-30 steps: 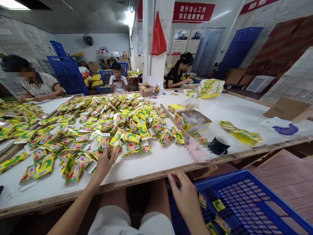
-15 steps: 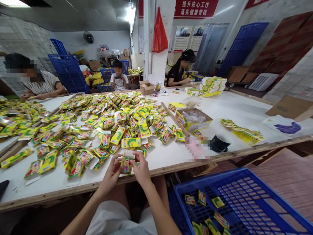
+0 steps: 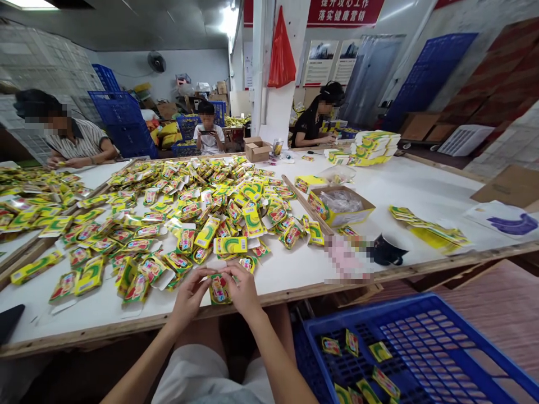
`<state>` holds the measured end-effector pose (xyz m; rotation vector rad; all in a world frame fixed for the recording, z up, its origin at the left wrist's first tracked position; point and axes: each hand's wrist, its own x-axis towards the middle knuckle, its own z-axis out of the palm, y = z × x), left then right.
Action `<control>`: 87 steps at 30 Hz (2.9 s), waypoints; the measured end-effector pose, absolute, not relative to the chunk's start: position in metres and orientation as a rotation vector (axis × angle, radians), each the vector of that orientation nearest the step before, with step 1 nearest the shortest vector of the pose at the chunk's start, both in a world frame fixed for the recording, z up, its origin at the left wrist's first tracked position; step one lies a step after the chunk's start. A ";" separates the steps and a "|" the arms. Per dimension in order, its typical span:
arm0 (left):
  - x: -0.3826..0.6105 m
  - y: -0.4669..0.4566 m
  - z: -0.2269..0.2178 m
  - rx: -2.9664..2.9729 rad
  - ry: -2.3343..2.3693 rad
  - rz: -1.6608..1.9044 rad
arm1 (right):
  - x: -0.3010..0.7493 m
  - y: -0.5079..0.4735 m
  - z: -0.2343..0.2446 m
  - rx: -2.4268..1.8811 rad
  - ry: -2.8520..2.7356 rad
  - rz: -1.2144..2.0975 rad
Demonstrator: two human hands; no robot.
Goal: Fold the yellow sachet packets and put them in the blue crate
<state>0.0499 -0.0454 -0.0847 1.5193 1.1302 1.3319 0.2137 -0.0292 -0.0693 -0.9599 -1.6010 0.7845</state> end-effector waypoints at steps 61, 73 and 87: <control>0.083 -0.016 -0.027 1.797 1.077 1.257 | 0.241 -0.037 -0.071 -1.036 -1.428 0.935; 0.083 -0.043 -0.078 1.529 1.003 1.159 | 0.243 -0.055 -0.098 -1.068 -1.428 0.806; 0.075 -0.039 -0.078 1.512 1.049 1.265 | 0.238 -0.032 -0.065 -1.011 -1.600 0.766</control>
